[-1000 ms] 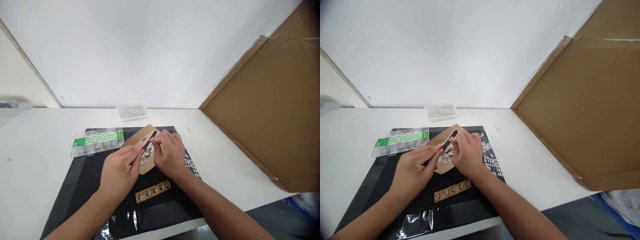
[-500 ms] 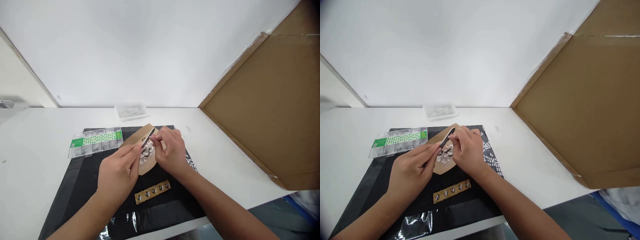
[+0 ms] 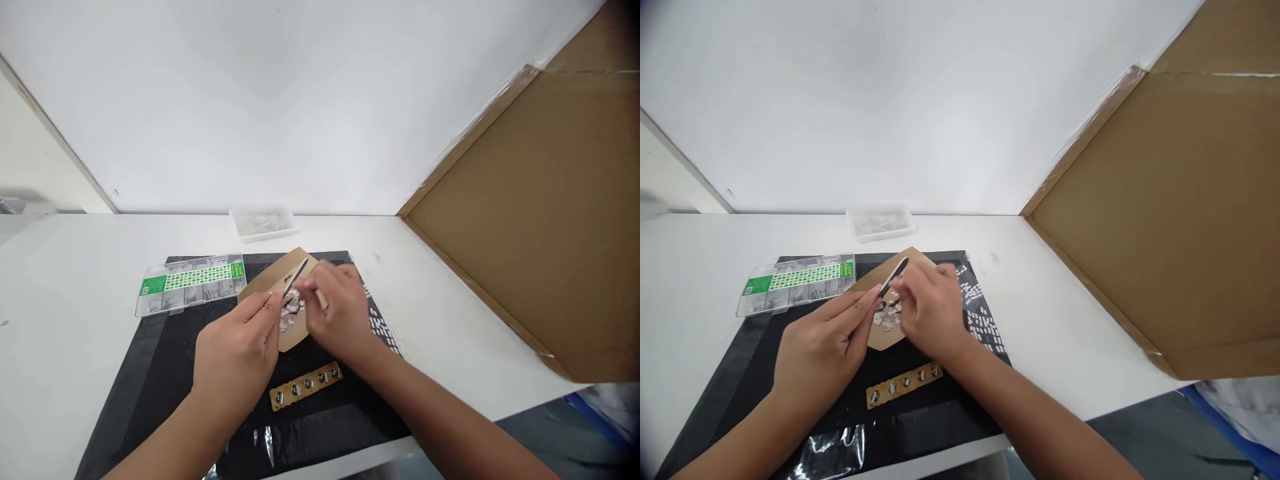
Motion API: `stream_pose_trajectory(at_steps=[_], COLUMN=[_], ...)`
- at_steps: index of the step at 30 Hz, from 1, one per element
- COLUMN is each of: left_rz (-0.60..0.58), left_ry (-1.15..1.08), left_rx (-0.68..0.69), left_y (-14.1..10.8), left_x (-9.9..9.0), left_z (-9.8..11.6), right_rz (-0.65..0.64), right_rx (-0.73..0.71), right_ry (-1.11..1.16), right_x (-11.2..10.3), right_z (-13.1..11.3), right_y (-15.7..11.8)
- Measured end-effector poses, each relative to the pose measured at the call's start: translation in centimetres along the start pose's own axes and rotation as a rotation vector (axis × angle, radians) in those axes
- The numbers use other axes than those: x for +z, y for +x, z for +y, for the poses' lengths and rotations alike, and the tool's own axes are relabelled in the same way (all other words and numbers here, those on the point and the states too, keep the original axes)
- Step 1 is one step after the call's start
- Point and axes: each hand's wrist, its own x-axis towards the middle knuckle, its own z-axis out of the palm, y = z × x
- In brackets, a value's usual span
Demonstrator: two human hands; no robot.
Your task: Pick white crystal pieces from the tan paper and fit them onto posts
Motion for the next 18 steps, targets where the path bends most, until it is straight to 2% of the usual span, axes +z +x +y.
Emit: stream_pose_trajectory(at_steps=[12, 15, 18], left_rz=[-0.015, -0.019, -0.017], left_ry=[-0.033, -0.032, -0.025], left_rx=[-0.046, -0.046, -0.049], left_y=[0.00, 0.05, 0.12], left_x=[0.11, 0.11, 0.08], left_z=[0.16, 0.16, 0.16], right_rz=[0.024, -0.034, -0.009], right_rx=[0.035, -0.001, 0.026], right_ry=[-0.006, 0.017, 0.023], right_x=[0.24, 0.24, 0.27], right_z=[0.10, 0.13, 0.17], right_y=[-0.02, -0.04, -0.04])
